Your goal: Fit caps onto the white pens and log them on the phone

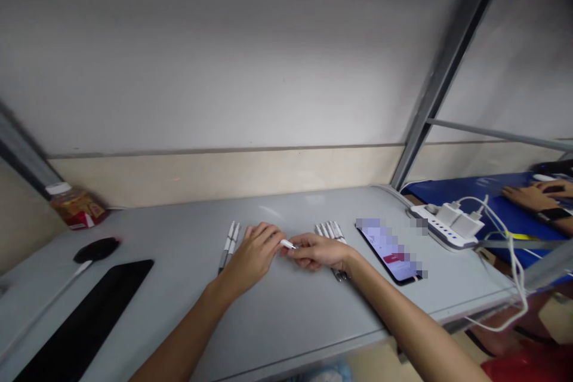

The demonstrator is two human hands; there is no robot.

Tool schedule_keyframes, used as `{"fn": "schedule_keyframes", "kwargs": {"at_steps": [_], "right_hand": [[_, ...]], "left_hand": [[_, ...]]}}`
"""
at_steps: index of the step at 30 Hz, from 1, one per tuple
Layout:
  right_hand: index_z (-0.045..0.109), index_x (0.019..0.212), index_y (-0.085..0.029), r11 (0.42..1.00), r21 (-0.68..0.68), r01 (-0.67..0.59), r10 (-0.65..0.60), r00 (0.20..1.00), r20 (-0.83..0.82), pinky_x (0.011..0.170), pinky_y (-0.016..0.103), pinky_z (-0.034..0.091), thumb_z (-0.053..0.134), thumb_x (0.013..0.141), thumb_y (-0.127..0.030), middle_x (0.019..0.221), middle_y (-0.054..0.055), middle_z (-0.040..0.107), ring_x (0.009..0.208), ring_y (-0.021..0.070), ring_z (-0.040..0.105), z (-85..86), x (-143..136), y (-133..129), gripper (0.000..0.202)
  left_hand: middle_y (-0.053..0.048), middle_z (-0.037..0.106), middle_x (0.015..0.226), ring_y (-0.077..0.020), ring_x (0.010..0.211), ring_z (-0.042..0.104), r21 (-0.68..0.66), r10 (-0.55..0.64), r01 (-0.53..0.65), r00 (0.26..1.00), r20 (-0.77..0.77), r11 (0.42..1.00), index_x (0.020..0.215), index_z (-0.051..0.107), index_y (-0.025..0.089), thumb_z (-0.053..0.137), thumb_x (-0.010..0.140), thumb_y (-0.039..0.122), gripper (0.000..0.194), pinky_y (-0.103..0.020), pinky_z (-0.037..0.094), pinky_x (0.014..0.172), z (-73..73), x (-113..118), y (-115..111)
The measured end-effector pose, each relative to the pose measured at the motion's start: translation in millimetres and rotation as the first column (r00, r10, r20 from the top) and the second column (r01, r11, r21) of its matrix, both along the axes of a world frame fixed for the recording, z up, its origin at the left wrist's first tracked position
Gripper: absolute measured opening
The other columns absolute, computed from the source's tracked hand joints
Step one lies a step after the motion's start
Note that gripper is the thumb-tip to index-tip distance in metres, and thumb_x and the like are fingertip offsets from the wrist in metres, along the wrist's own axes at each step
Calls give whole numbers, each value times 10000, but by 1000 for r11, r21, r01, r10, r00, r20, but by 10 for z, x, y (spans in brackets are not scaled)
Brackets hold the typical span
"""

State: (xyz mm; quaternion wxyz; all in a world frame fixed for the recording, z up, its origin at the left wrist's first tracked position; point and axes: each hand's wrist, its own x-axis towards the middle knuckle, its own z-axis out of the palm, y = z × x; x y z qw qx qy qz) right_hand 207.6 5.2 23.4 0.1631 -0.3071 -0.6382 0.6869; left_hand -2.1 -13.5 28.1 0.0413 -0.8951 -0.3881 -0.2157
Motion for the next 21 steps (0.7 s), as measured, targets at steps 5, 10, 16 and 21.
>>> {"fn": "schedule_keyframes", "kwargs": {"at_steps": [5, 10, 16, 21], "right_hand": [[515, 854, -186, 992, -126, -16, 14, 1000, -18, 367, 187, 113, 471, 872, -582, 532, -95, 267, 418, 56, 160, -33, 30, 32, 399], [494, 760, -189, 959, 282, -15, -16, 994, 105, 441, 215, 254, 373, 930, -548, 527, -60, 355, 449, 84, 298, -33, -20, -17, 415], [614, 885, -173, 499, 860, -106, -443, 822, 358, 642, 266, 331, 352, 979, -421, 737, 59, 629, 663, 162, 550, -40, -159, -99, 373], [608, 1045, -190, 413, 892, -185, -529, 748, 400, 675, 251, 356, 356, 984, -426, 924, 80, 669, 800, 180, 615, -48, -159, -97, 351]], "left_hand": [[-61, 602, 908, -207, 875, 466, 75, 12, -6, 996, -88, 997, 944, 578, 189, 332, 967, 217, 249, -363, 304, 772, 19, 13, -13], [-45, 583, 757, -193, 785, 465, 70, 58, -49, 989, -137, 996, 750, 519, 183, 334, 910, 92, 261, -364, 281, 727, -5, 17, -11], [-15, 593, 752, -188, 790, 496, -53, 142, -143, 989, -33, 988, 754, 513, 189, 343, 907, 110, 243, -345, 279, 731, -147, -13, 54], [-13, 595, 783, -187, 794, 517, -93, 211, -209, 978, 4, 973, 775, 534, 196, 290, 970, 231, 314, -331, 285, 739, -231, -1, 87]]}}
